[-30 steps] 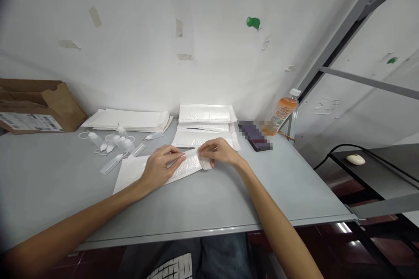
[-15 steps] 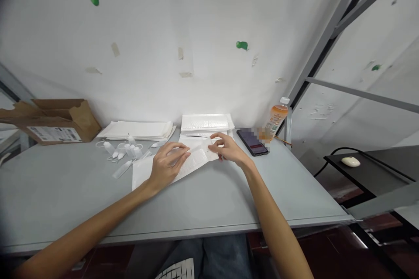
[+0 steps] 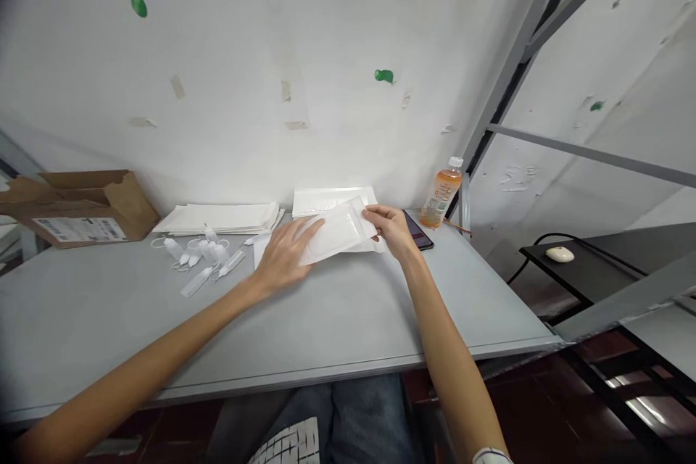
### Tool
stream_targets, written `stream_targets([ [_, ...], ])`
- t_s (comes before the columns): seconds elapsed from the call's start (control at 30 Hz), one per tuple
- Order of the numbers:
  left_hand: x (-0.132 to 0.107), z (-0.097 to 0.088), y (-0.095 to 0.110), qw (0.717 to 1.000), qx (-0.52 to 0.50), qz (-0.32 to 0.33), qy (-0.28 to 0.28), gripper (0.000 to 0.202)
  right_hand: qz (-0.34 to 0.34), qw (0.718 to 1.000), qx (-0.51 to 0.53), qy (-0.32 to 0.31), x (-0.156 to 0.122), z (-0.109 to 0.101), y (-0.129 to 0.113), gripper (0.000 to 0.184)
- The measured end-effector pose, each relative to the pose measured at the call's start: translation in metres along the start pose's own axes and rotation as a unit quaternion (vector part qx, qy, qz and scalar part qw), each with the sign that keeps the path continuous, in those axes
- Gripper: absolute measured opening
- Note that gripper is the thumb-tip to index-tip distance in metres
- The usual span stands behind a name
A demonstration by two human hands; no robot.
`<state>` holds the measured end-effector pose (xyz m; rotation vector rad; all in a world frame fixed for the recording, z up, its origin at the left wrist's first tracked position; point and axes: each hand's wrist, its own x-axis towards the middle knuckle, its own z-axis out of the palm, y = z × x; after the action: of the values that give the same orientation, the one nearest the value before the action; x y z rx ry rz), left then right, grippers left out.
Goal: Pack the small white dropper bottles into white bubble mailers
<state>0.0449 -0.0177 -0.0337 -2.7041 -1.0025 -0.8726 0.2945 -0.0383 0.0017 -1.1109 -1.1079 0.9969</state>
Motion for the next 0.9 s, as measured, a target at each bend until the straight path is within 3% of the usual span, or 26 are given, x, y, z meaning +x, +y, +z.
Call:
stream_targets([
  [0.13,0.038,0.021,-0.017,0.997,0.013,0.039,-0.059,0.067,-0.026,0.99,-0.08,0.112,0.013,-0.017,0.018,0.033],
  [0.23,0.048,0.043,-0.024,0.993,0.054,0.056,-0.09,0.066,-0.032,0.968,-0.186,0.166,0.019,-0.028,0.03,0.036],
  [0.3,0.046,0.054,-0.025,0.991,0.083,0.066,-0.083,0.061,-0.042,0.952,-0.259,0.159,0.02,-0.033,0.034,0.036],
  [0.43,0.038,0.063,-0.025,0.989,0.105,0.083,-0.055,0.051,-0.08,0.927,-0.362,0.059,0.016,-0.039,0.035,0.034],
  [0.53,0.039,0.062,-0.026,0.99,0.104,0.092,-0.033,0.052,-0.1,0.908,-0.403,0.062,0.015,-0.041,0.035,0.033],
  [0.63,0.04,0.053,-0.028,0.991,0.096,0.096,-0.003,0.054,-0.108,0.886,-0.442,0.083,0.016,-0.043,0.037,0.032],
  [0.73,0.037,0.032,-0.036,0.993,0.086,0.08,0.029,0.049,-0.12,0.876,-0.459,0.087,0.018,-0.046,0.041,0.033],
  [0.9,0.019,-0.036,-0.073,0.994,0.093,0.012,0.062,0.027,-0.162,0.862,-0.466,0.119,0.021,-0.045,0.045,0.039],
])
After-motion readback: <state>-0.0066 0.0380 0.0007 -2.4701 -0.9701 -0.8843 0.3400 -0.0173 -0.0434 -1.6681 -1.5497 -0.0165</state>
